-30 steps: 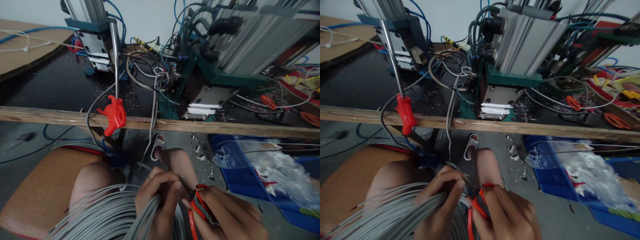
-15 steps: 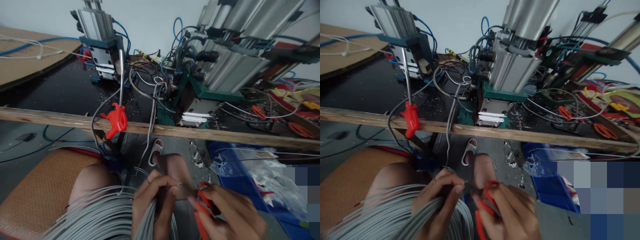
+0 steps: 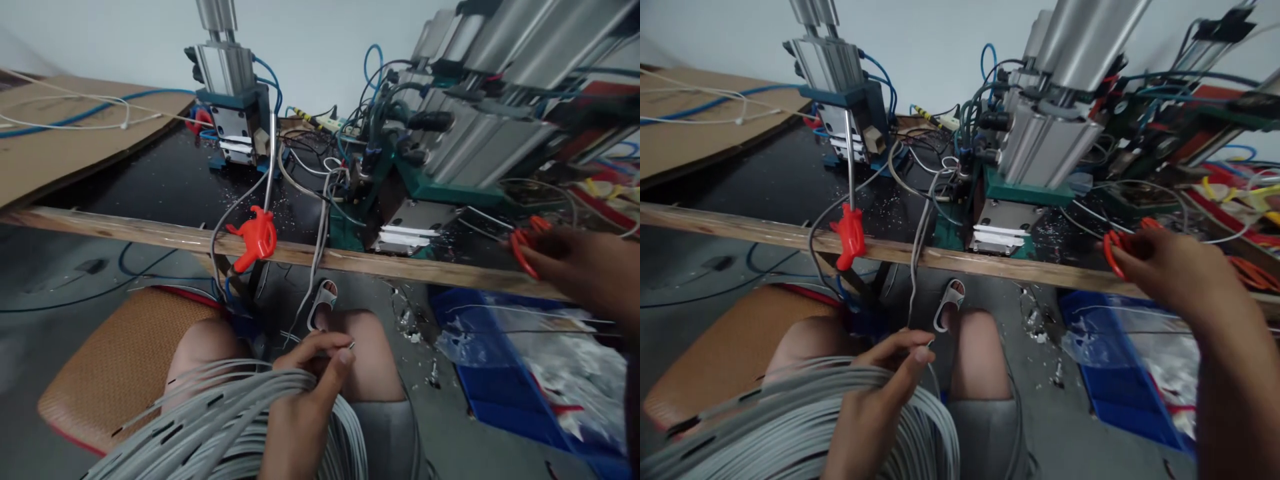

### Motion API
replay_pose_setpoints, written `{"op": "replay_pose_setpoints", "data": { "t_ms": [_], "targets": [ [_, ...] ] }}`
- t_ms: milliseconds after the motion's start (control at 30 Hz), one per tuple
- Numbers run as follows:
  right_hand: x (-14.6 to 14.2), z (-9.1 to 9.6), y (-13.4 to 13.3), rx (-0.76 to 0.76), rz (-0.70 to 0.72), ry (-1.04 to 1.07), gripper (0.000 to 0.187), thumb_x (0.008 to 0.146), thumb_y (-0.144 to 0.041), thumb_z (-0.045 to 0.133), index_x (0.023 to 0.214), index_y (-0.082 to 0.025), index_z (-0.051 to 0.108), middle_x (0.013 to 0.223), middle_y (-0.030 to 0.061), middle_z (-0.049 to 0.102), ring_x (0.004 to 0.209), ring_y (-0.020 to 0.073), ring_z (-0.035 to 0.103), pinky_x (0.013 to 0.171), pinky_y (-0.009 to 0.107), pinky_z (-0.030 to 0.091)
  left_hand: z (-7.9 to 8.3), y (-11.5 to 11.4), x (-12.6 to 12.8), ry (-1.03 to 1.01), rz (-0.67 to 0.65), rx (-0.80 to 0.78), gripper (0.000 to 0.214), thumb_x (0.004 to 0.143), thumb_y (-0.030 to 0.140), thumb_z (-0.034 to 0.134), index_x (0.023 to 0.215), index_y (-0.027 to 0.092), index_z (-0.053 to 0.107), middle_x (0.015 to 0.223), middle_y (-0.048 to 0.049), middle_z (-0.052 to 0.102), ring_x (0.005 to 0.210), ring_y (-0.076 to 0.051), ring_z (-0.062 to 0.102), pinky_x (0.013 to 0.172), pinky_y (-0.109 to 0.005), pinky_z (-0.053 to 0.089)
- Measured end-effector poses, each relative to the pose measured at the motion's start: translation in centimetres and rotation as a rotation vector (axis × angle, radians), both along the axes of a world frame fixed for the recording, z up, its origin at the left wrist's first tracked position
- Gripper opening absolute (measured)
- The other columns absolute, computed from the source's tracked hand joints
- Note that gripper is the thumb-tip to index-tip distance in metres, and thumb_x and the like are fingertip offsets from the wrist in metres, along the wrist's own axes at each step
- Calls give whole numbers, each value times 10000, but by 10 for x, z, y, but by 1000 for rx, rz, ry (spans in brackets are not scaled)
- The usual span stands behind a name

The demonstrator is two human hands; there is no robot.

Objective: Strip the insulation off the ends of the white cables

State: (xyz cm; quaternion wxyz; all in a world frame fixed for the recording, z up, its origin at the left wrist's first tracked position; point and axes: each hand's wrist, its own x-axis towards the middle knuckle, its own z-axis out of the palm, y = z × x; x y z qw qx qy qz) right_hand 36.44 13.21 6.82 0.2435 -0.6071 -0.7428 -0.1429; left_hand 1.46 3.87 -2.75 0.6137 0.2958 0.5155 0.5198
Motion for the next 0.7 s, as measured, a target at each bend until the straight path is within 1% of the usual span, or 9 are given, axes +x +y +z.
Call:
{"op": "replay_pose_setpoints", "data": {
  "t_ms": [33,100,133,200,233,300,367,500,700],
  "targets": [
    [7,-1,9,-38,-12,-60,684,825,-810,542,596,-202,756,363,-20,543,221,59,441,331,166,192,0,1,-1,9,8,5,206,754,364,853,809,166,841,683,11,611,503,-58,319,488,-235,177],
    [4,-4,11,-61,-98,-157,767,855,-845,436,762,-192,828,526,45,696,412,167,672,345,199,268,1,3,-2,13,16,8,169,760,346,838,781,178,840,662,28,578,507,-58,300,486,-231,185],
    [-6,-7,4,-13,-168,-175,792,910,-793,381,929,-152,845,742,96,786,681,249,788,398,237,337,1,4,-3,8,15,4,150,764,336,830,771,186,837,639,38,559,505,-59,293,486,-227,194],
    [-42,-17,-21,43,-242,-124,801,976,-695,303,1182,-92,787,1137,167,783,1100,345,752,569,287,482,0,5,-3,-1,9,-10,115,772,313,815,762,199,830,596,53,538,498,-62,302,487,-217,222],
    [-65,-23,-36,11,-197,-58,709,990,-654,351,1157,-122,789,1103,131,789,1029,305,775,650,295,527,-1,6,-3,0,5,-16,103,777,304,809,760,204,826,593,52,553,498,-64,326,489,-211,239],
    [-114,-39,-65,-120,118,127,402,980,-543,583,1006,-201,793,919,41,806,802,198,788,650,240,568,-5,7,-6,21,-11,-12,93,796,299,798,772,214,825,628,34,614,519,-76,409,498,-199,293],
    [-158,-57,-85,-171,249,299,174,1003,-346,616,976,-246,756,909,9,793,754,137,761,651,192,600,-11,6,-10,69,-60,32,95,830,303,786,791,228,828,681,16,673,569,-98,507,523,-191,369],
    [-214,-84,-96,-252,256,691,108,952,-178,656,1013,-240,719,886,-4,750,755,113,744,630,155,610,-18,6,-18,143,-157,133,88,885,272,763,824,244,819,732,11,732,652,-126,625,584,-189,479],
    [-232,-94,-96,-416,255,1143,63,953,-198,662,923,-240,698,698,-64,703,496,73,656,479,114,540,-12,5,-13,-17,-132,98,83,876,214,751,802,234,784,662,38,690,539,-105,605,510,-194,459]
  ]
}}
